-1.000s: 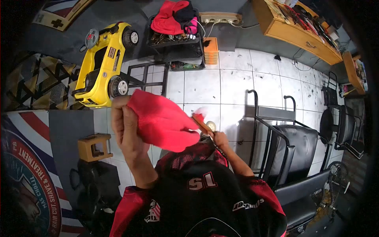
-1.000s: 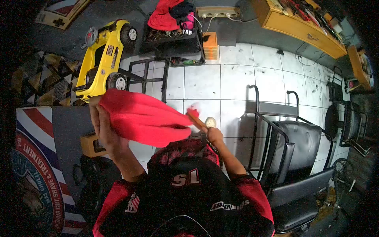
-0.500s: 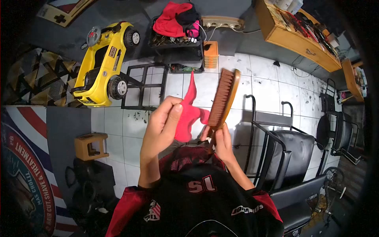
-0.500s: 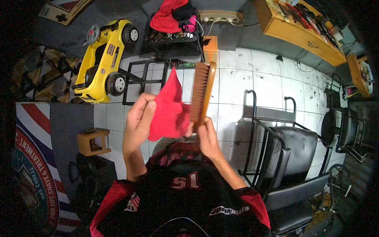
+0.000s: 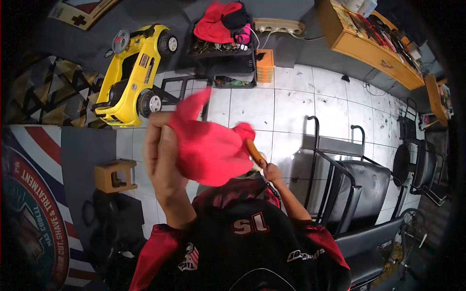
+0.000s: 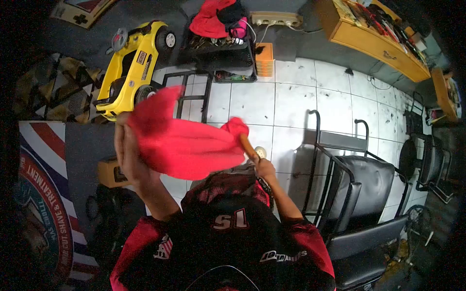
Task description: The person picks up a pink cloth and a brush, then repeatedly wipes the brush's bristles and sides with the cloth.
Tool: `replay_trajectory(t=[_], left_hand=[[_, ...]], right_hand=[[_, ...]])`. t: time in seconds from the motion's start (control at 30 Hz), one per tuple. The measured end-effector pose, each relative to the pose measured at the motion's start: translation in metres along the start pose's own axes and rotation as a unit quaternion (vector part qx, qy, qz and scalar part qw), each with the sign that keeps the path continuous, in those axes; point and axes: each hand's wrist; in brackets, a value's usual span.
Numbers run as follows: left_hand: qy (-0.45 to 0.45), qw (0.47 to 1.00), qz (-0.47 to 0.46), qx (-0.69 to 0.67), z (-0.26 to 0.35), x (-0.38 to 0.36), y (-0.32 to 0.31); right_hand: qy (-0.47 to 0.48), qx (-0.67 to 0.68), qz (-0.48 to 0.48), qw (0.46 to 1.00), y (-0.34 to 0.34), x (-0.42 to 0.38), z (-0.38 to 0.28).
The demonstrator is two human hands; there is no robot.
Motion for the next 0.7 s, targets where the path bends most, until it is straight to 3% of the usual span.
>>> replay_trajectory(t=[0.07,0.1,0.17,0.23,0.27,0.3,0.37,0.47,0.5,0.53,0.6,0.7], left_hand=[[0.007,1.0,0.007,-0.006,0.0,0.005,0.009],[0.017,1.0,0.015,0.012,-0.004,0.006,0.013],[0.05,0.995,-0.001,0.087,-0.012,0.006,0.02],[0.118,0.99,0.002,0.075,-0.018,-0.001,-0.001],[0.145,0.987,-0.013,0.069,-0.024,-0.003,-0.004],[0.145,0.985,-0.024,0.09,-0.032,-0.004,-0.006],[0.147,0.979,-0.046,0.133,-0.045,-0.008,-0.008],[0.18,0.973,-0.095,0.112,-0.05,-0.015,-0.019],[0.157,0.968,-0.157,0.121,-0.05,-0.015,-0.016],[0.13,0.975,-0.149,0.103,-0.049,-0.017,-0.019],[0.086,0.983,-0.134,0.094,-0.047,-0.019,-0.021],[0.027,0.994,-0.037,0.102,-0.038,-0.017,-0.013]], right_hand=[[-0.042,0.012,-0.029,0.999,0.003,-0.005,0.018],[-0.045,0.052,0.014,0.998,0.001,-0.008,0.022],[-0.075,0.184,0.057,0.978,0.017,-0.016,0.002],[-0.083,0.31,0.083,0.944,0.055,-0.035,-0.047],[-0.076,0.37,0.088,0.922,0.083,-0.048,-0.081],[-0.089,0.462,0.029,0.882,0.103,-0.056,-0.104],[-0.113,0.625,-0.088,0.767,0.136,-0.075,-0.139],[0.141,0.566,-0.095,0.807,0.157,-0.098,-0.168],[0.164,0.593,-0.07,0.785,0.16,-0.102,-0.18],[0.259,0.55,-0.033,0.793,0.142,-0.091,-0.172],[0.294,0.532,-0.014,0.794,0.106,-0.067,-0.15],[0.197,0.267,0.039,0.943,0.081,-0.04,-0.118]])
Point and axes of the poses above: each hand's wrist, its own x-axis towards the middle knuckle, its own y-axis out of the back of the hand, z = x × y, and after that the axes turned 12 degrees about z, right-handed
